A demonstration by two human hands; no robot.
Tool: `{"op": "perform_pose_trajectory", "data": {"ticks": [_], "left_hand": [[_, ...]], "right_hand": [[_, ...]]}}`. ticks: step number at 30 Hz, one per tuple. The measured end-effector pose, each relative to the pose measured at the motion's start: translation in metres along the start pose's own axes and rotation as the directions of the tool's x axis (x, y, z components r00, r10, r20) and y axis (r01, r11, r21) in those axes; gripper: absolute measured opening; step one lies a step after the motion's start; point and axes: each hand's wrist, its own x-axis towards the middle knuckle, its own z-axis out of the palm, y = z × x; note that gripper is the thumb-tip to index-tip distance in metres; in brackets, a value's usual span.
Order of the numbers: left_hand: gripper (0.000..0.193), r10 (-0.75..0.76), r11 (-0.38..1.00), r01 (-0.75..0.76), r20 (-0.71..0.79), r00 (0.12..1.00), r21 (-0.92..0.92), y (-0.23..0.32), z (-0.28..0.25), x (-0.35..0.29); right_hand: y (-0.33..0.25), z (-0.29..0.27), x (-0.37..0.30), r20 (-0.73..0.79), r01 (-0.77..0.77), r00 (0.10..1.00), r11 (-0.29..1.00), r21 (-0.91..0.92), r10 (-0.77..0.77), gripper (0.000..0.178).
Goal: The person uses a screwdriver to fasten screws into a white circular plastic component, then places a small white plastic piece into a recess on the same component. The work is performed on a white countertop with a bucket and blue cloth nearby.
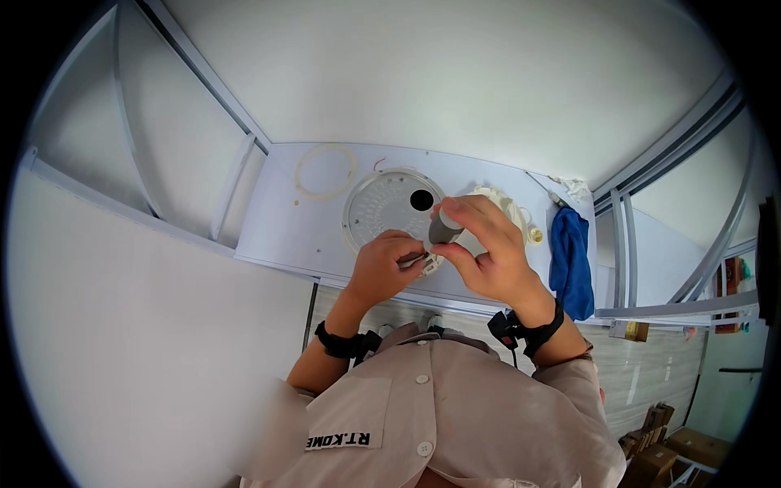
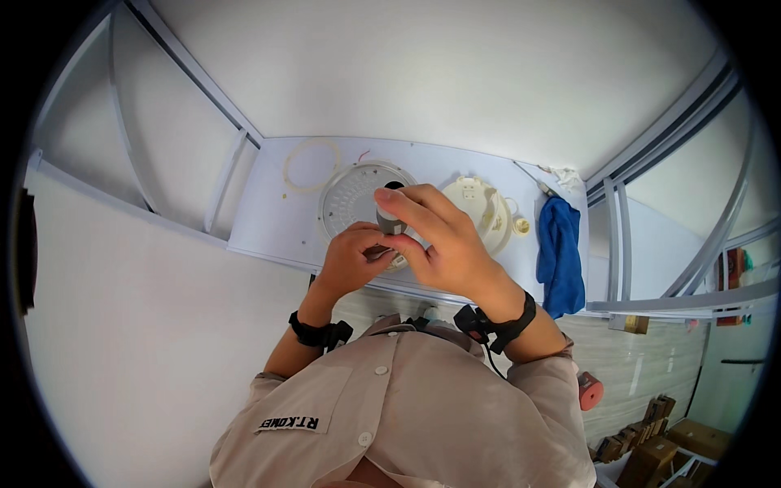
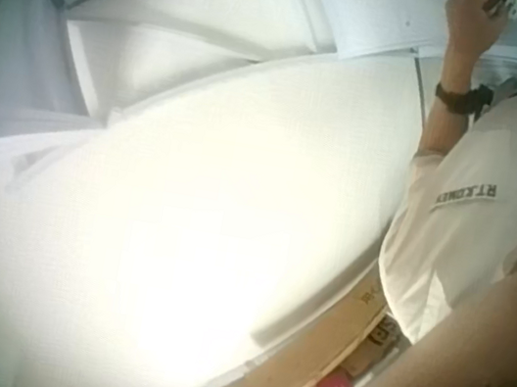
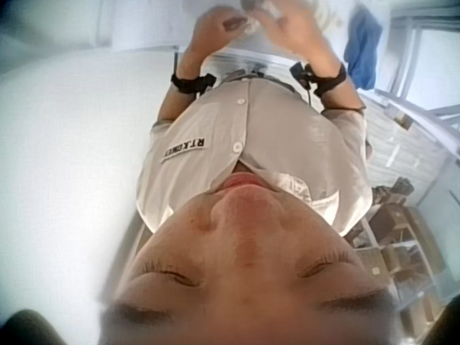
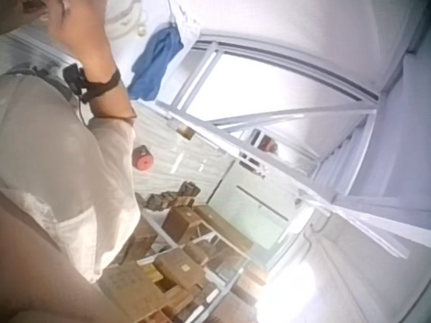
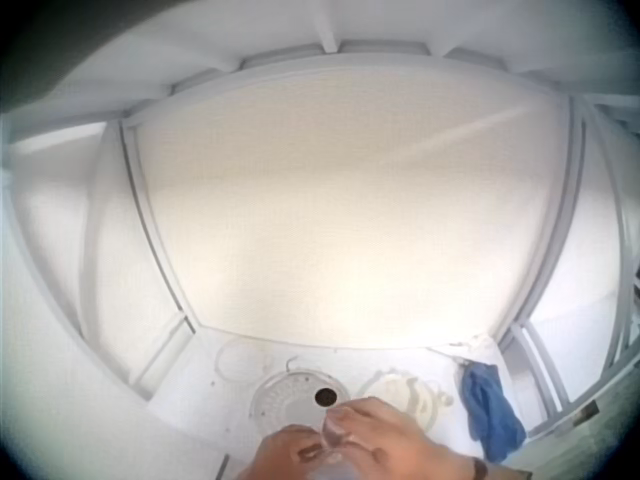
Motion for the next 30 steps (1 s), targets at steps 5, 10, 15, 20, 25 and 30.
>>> {"op": "perform_pose_trajectory", "data": {"ticks": [5, 10, 15, 20, 25, 30], "left_hand": [[0.020, 0.028, 0.999, -0.028, -0.012, 1.000, 0.021, 0.004, 0.000, 0.002], [0.026, 0.098, 0.995, -0.097, -0.083, 0.992, 0.021, -0.003, 0.005, 0.002], [0.023, 0.104, 0.995, -0.103, -0.086, 0.991, 0.015, -0.004, 0.005, 0.004], [0.017, 0.034, 0.999, -0.031, -0.072, 0.997, 0.037, -0.001, 0.005, 0.003], [0.016, 0.005, 1.000, -0.005, -0.105, 0.995, -0.003, -0.001, 0.009, 0.003], [0.016, 0.054, 0.999, -0.053, -0.112, 0.992, 0.013, -0.005, 0.009, 0.004]], "right_hand": [[-0.002, 0.014, 0.003, -0.179, 0.046, 0.981, 0.991, -0.125, -0.068, 0.067], [0.005, 0.023, 0.006, -0.291, 0.086, 0.947, 0.982, -0.170, -0.133, 0.070], [0.008, 0.025, 0.006, -0.316, 0.106, 0.936, 0.979, -0.172, -0.157, 0.073], [0.009, 0.024, 0.003, -0.269, 0.061, 0.957, 0.979, -0.195, -0.113, 0.077], [0.007, 0.022, 0.009, -0.264, 0.048, 0.961, 0.989, -0.142, -0.084, 0.072], [0.012, 0.024, 0.001, -0.323, -0.101, 0.943, 0.993, -0.063, 0.076, 0.084]]}}
